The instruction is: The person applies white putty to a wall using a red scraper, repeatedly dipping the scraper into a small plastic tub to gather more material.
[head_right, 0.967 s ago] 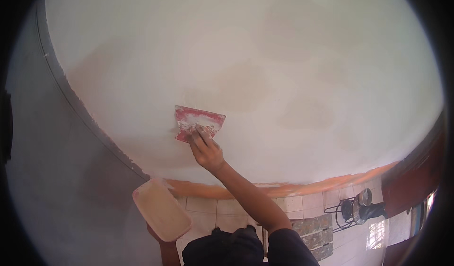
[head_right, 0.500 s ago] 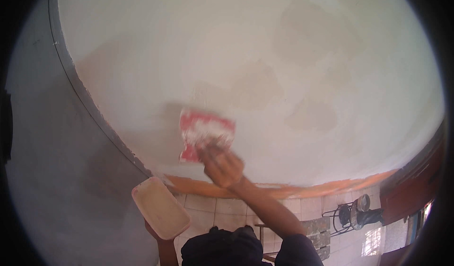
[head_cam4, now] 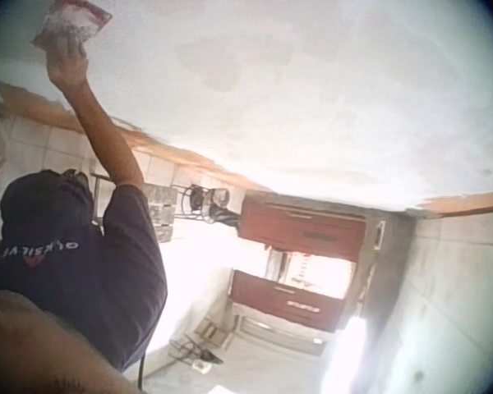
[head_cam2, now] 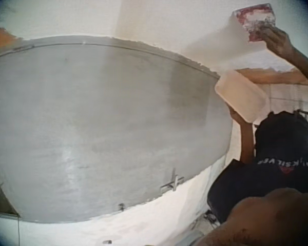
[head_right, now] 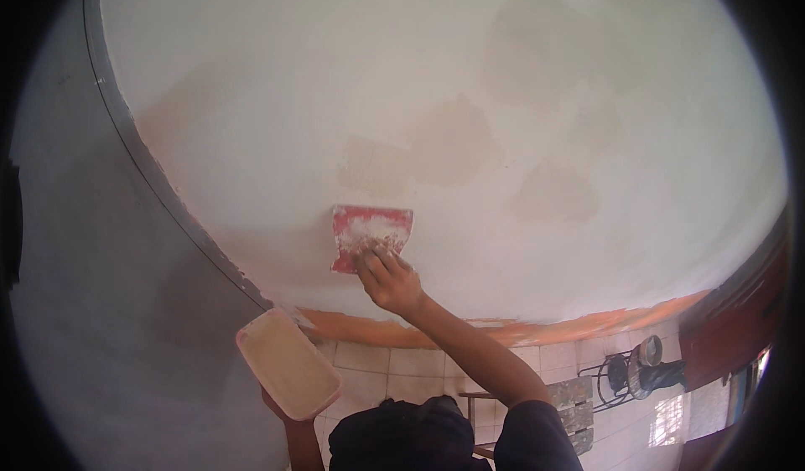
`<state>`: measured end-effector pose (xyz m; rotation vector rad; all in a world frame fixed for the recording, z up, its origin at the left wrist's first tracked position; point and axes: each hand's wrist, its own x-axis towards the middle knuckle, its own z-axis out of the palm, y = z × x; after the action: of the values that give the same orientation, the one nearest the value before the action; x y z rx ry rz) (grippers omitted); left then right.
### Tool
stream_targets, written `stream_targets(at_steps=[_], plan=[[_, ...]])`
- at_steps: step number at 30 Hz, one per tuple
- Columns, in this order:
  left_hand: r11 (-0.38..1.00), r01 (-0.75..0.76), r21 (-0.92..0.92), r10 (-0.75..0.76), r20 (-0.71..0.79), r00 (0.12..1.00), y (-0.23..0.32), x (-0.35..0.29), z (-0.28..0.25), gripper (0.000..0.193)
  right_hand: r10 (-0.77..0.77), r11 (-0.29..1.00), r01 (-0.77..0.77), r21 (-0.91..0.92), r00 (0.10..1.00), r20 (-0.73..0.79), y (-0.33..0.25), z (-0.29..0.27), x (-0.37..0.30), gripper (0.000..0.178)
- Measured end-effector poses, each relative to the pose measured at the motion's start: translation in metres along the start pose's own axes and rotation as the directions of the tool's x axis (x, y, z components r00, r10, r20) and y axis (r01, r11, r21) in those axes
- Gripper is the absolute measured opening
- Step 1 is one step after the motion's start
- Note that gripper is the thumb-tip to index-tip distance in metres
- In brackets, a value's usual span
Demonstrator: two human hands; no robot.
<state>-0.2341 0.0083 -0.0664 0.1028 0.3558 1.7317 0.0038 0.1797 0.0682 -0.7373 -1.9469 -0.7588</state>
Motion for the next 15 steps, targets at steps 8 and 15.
stream_targets(at_steps=[8, 15], plan=[[0.999, 0.046, 0.012, -0.046, 0.023, 0.999, 0.001, 0.001, -0.001, 0.063, 0.015, 0.999, -0.019, -0.032, 0.992, -0.123, 0.011, -0.056, -0.027, 0.026], [0.996, 0.034, 0.077, -0.036, 0.017, 0.999, -0.002, 0.012, -0.001, 0.065, -0.059, 0.982, -0.020, -0.186, 0.911, -0.409, 0.029, -0.057, 0.046, 0.025]])
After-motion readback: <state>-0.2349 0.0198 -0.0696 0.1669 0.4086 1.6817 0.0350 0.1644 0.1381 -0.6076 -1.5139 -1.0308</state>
